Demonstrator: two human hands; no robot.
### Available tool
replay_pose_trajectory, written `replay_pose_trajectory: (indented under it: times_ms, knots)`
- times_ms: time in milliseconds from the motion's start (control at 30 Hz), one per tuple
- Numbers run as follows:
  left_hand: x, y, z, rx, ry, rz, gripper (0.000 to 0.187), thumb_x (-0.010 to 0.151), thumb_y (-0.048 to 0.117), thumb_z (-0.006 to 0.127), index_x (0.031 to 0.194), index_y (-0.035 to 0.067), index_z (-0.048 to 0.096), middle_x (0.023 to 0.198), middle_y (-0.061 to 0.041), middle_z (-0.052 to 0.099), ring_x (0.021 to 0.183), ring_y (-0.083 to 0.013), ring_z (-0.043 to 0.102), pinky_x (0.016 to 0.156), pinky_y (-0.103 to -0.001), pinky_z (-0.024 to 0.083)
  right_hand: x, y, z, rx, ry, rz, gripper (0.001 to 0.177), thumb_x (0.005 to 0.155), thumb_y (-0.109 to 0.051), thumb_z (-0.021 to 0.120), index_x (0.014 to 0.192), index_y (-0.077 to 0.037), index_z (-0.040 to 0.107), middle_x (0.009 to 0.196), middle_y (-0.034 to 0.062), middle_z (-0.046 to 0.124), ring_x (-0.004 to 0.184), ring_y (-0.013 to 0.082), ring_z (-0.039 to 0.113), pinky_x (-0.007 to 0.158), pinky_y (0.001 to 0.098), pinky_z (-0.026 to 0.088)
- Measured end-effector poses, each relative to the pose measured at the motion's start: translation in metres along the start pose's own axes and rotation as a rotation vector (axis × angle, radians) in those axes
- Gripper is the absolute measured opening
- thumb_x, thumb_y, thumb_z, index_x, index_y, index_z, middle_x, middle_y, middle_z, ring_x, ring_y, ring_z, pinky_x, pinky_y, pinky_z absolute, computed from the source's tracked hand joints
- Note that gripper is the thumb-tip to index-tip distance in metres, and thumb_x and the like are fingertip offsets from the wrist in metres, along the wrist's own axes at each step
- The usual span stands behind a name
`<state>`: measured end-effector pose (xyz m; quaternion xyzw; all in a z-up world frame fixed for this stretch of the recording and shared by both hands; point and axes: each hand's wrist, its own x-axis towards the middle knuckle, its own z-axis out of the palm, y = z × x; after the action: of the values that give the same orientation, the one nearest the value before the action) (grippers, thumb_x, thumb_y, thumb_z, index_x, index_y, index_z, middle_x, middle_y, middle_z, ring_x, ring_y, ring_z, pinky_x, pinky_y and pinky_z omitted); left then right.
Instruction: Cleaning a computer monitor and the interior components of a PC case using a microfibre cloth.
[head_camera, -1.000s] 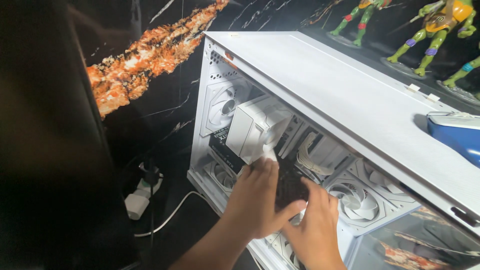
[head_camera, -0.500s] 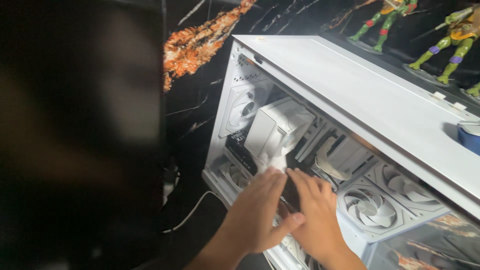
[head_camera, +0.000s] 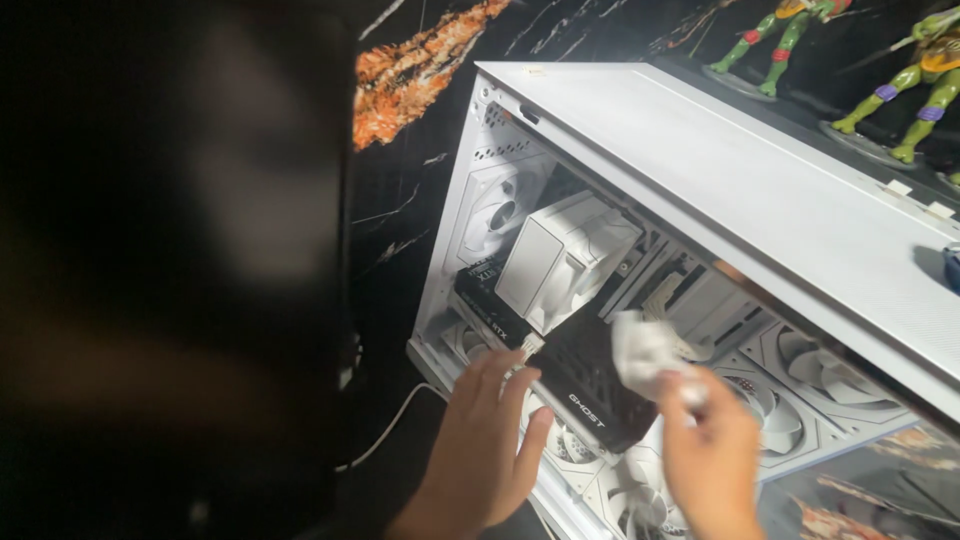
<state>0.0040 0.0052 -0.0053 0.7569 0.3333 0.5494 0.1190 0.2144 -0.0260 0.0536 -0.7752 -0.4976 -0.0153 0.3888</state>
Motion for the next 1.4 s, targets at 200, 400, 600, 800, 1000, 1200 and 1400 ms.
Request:
replay_pose_trajectory:
  times_ms: [200, 400, 600, 800, 1000, 1200, 1400]
  knots:
    - [0.031, -0.001, 0.013, 0.028, -0.124, 0.157, 0.067, 0.095, 0.032, 0.068, 0.141, -0.012, 0.048, 0.147, -0.030, 0.048, 0.137, -0.0514, 0.043, 0.118, -0.056, 0.032, 0.005, 0.057, -0.015, 0.942, -0.026, 0.371, 0.015, 0.101, -0.011, 0.062, 0.108, 0.002, 0.064, 0.097, 0.0089, 0.065, 0.078, 0.0190, 0.061, 0.069, 0.0368, 0.057]
    - [0.052, -0.010, 0.028, 0.082, -0.167, 0.204, 0.072, 0.095, 0.044, 0.065, 0.135, -0.015, 0.053, 0.148, -0.033, 0.046, 0.139, -0.0563, 0.036, 0.117, -0.055, 0.030, -0.011, 0.041, -0.026, 1.041, -0.104, 0.778, 0.026, 0.096, -0.017, 0.062, 0.120, -0.005, 0.062, 0.103, 0.0100, 0.069, 0.082, 0.0222, 0.065, 0.075, 0.0356, 0.057]
    - [0.063, -0.017, 0.037, 0.186, -0.317, 0.196, 0.078, 0.097, 0.056, 0.056, 0.138, -0.010, 0.054, 0.149, -0.031, 0.044, 0.140, -0.0521, 0.037, 0.118, -0.056, 0.023, -0.021, 0.056, -0.021, 1.128, -0.133, 0.812, 0.034, 0.092, -0.019, 0.056, 0.125, -0.011, 0.058, 0.105, 0.0070, 0.070, 0.084, 0.0233, 0.067, 0.073, 0.0366, 0.058]
    - [0.070, -0.015, 0.028, 0.159, -0.405, 0.232, 0.075, 0.092, 0.061, 0.059, 0.140, 0.003, 0.058, 0.150, -0.029, 0.045, 0.138, -0.0517, 0.039, 0.116, -0.055, 0.024, -0.032, 0.119, -0.001, 1.244, -0.142, 0.866, 0.033, 0.099, -0.024, 0.053, 0.129, -0.010, 0.055, 0.109, 0.0105, 0.064, 0.083, 0.0243, 0.057, 0.071, 0.0440, 0.056]
    - [0.071, -0.018, 0.030, 0.176, -0.426, 0.265, 0.070, 0.092, 0.062, 0.059, 0.141, 0.012, 0.059, 0.150, -0.027, 0.045, 0.137, -0.0514, 0.039, 0.116, -0.056, 0.024, -0.048, 0.064, -0.012, 1.386, -0.033, 0.848, 0.044, 0.091, -0.033, 0.037, 0.128, -0.014, 0.053, 0.126, 0.0132, 0.066, 0.099, 0.0360, 0.063, 0.075, 0.0519, 0.051]
    - [0.072, -0.022, 0.033, 0.200, -0.426, 0.299, 0.067, 0.091, 0.063, 0.059, 0.141, 0.017, 0.060, 0.150, -0.026, 0.046, 0.138, -0.0518, 0.036, 0.115, -0.058, 0.022, -0.056, 0.047, -0.024, 1.379, -0.022, 0.877, 0.049, 0.092, -0.029, 0.036, 0.136, -0.014, 0.051, 0.137, 0.0087, 0.063, 0.123, 0.0327, 0.061, 0.089, 0.0578, 0.051]
    - [0.073, -0.020, 0.035, 0.195, -0.424, 0.291, 0.069, 0.089, 0.063, 0.060, 0.140, 0.017, 0.060, 0.150, -0.025, 0.046, 0.140, -0.0494, 0.036, 0.117, -0.057, 0.020, -0.072, 0.056, -0.029, 1.501, -0.193, 0.772, 0.054, 0.090, -0.030, 0.042, 0.138, -0.008, 0.053, 0.135, 0.0129, 0.067, 0.121, 0.0359, 0.063, 0.085, 0.0568, 0.057]
